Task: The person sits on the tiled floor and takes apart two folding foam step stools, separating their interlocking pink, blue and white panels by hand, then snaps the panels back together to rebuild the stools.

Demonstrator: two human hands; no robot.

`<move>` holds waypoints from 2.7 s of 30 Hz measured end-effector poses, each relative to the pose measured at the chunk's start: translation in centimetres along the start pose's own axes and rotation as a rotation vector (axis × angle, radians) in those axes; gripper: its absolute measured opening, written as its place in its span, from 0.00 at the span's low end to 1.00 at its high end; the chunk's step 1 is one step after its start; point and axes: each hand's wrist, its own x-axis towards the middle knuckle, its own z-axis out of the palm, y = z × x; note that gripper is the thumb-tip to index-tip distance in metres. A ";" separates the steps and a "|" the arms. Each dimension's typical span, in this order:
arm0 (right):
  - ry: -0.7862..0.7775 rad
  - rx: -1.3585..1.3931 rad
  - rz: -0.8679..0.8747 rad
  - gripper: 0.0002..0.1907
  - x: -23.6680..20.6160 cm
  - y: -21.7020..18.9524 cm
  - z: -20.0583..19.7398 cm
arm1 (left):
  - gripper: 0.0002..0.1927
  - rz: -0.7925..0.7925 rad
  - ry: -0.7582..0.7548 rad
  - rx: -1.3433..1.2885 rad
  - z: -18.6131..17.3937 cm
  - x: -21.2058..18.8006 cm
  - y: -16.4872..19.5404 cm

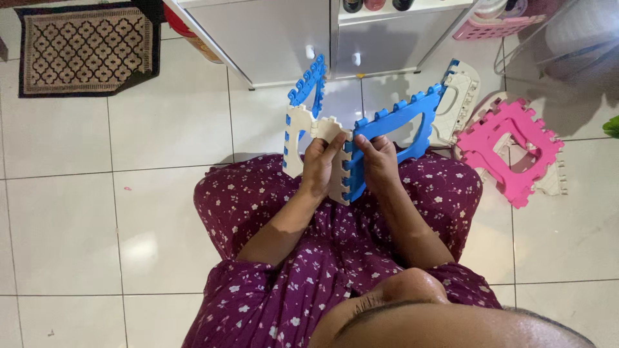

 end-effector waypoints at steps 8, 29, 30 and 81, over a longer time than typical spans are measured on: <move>-0.294 -0.058 -0.308 0.07 -2.6 1.0 -0.2 | 0.20 -0.032 0.127 -0.055 -1.3 2.0 -2.1; -0.166 -0.511 0.161 0.12 3.1 0.8 -3.4 | 0.15 0.333 0.322 -0.102 -7.6 10.1 -9.4; -0.188 -0.523 0.185 0.13 3.3 0.6 -3.3 | 0.15 0.258 0.338 -0.147 -7.7 9.8 -9.7; 0.042 -1.489 -0.446 0.24 2.1 -13.3 -19.0 | 0.21 0.605 -0.113 0.746 12.6 6.2 -11.9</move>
